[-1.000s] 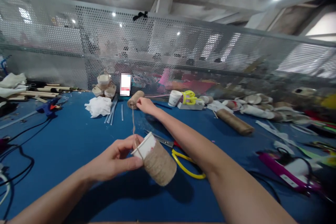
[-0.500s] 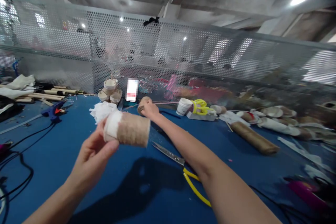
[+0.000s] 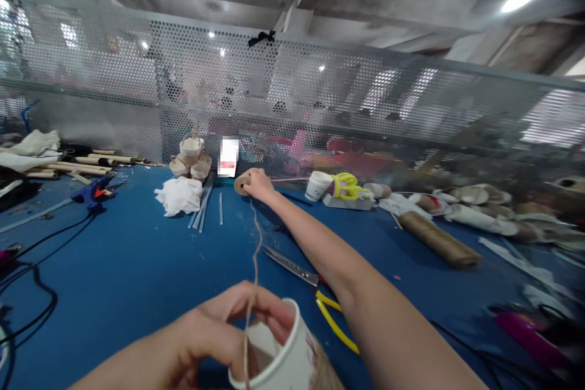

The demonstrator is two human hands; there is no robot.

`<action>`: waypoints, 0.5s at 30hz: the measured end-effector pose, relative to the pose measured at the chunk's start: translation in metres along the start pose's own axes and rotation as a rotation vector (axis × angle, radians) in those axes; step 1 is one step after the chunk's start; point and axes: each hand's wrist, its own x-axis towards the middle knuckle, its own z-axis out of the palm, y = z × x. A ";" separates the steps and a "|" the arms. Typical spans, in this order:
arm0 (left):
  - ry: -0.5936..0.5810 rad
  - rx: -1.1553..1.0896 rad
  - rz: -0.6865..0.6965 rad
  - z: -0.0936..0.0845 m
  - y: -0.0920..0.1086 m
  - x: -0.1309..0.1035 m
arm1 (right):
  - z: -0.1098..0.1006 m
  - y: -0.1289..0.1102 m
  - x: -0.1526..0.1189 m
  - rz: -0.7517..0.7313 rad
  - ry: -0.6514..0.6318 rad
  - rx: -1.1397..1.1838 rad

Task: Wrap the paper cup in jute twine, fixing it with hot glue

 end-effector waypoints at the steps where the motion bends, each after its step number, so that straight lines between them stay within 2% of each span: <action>1: -0.019 -0.012 -0.025 0.001 0.001 0.000 | 0.003 -0.003 -0.002 0.001 -0.015 0.002; 4: 0.038 -0.035 0.005 0.002 0.001 0.000 | 0.010 -0.007 -0.007 0.023 -0.109 0.005; 10: 0.007 -0.086 0.015 0.000 -0.002 0.001 | 0.025 -0.005 -0.016 0.018 -0.387 0.050; 12: 0.007 -0.087 0.019 0.000 -0.002 0.002 | 0.026 -0.003 -0.017 0.026 -0.402 0.062; 15: 0.011 -0.070 0.030 -0.002 -0.005 0.001 | 0.015 0.004 -0.018 0.044 -0.341 0.073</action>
